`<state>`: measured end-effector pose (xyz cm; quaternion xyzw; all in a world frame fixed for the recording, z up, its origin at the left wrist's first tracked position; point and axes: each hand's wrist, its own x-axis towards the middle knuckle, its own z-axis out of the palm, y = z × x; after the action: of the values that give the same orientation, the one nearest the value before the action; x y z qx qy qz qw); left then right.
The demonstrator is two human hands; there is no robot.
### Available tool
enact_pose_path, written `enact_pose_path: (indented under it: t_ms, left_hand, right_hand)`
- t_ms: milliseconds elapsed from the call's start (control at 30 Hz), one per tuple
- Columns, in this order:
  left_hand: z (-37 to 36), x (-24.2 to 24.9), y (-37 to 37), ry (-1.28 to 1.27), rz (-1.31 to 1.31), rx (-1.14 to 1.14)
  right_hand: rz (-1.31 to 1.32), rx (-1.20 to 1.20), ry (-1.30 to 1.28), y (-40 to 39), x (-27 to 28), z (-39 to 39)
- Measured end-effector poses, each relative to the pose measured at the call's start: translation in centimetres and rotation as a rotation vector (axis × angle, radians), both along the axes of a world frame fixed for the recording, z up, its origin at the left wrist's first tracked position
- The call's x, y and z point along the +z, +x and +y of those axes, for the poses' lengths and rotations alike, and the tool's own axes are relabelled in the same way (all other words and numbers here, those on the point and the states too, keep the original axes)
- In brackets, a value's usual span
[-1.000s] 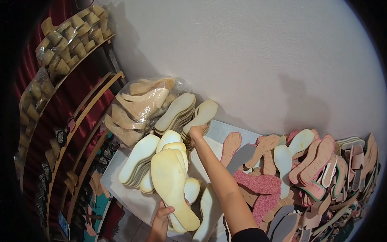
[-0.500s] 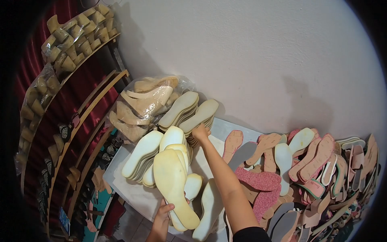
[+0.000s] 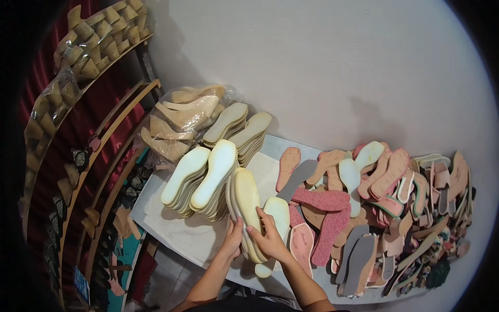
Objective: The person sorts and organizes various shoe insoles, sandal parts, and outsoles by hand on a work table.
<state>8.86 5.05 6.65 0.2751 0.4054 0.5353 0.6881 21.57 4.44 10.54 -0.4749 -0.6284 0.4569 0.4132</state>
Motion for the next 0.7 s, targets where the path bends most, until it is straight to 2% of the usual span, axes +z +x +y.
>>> enact_pose_path:
  t_ms: [100, 133, 200, 267, 333, 400, 467, 533, 600, 700]
  left_hand:
    - [-0.8, 0.1, -0.9, 0.058, -0.012, -0.107]
    - [-1.0, 0.3, -1.6, 0.039, -0.026, -0.137]
    - [-1.1, 1.0, -2.6, 0.002, -0.06, -0.196]
    - [-1.4, 1.4, -2.8, 0.106, 0.02, -0.203]
    - [-1.6, 1.6, -3.2, 0.21, 0.104, -0.206]
    - [-1.5, 0.9, -4.1, 0.258, 0.122, -0.255]
    - [-1.3, 0.4, -5.0, 0.309, 0.149, -0.289]
    - [-0.9, 0.7, -6.3, 0.168, 0.012, -0.379]
    - [-1.1, 2.0, -7.2, 0.064, -0.123, -0.534]
    - [-1.8, 2.2, -7.3, 0.253, 0.009, -0.538]
  right_hand:
    - [0.51, -0.093, -0.114, -0.8, -0.5, -1.9]
    - [0.576, -0.106, -0.26, -0.8, 0.5, -2.7]
    - [0.609, -0.151, -0.278, -1.4, 0.7, -3.9]
    - [0.453, -0.213, -0.1, -3.1, -0.9, -4.6]
    - [0.057, -0.236, 0.083, -4.7, -0.7, -5.4]
    - [0.255, -0.323, 0.017, -6.3, -1.7, -5.8]
    - [0.573, -0.349, -0.09, -6.9, -1.6, -6.4]
    - [0.841, -0.326, -0.194, -6.7, -1.4, -7.1]
    - [0.942, -0.341, -0.232, -6.6, -2.0, -7.7]
    - [0.766, -0.4, -0.074, -8.1, -2.4, -8.0]
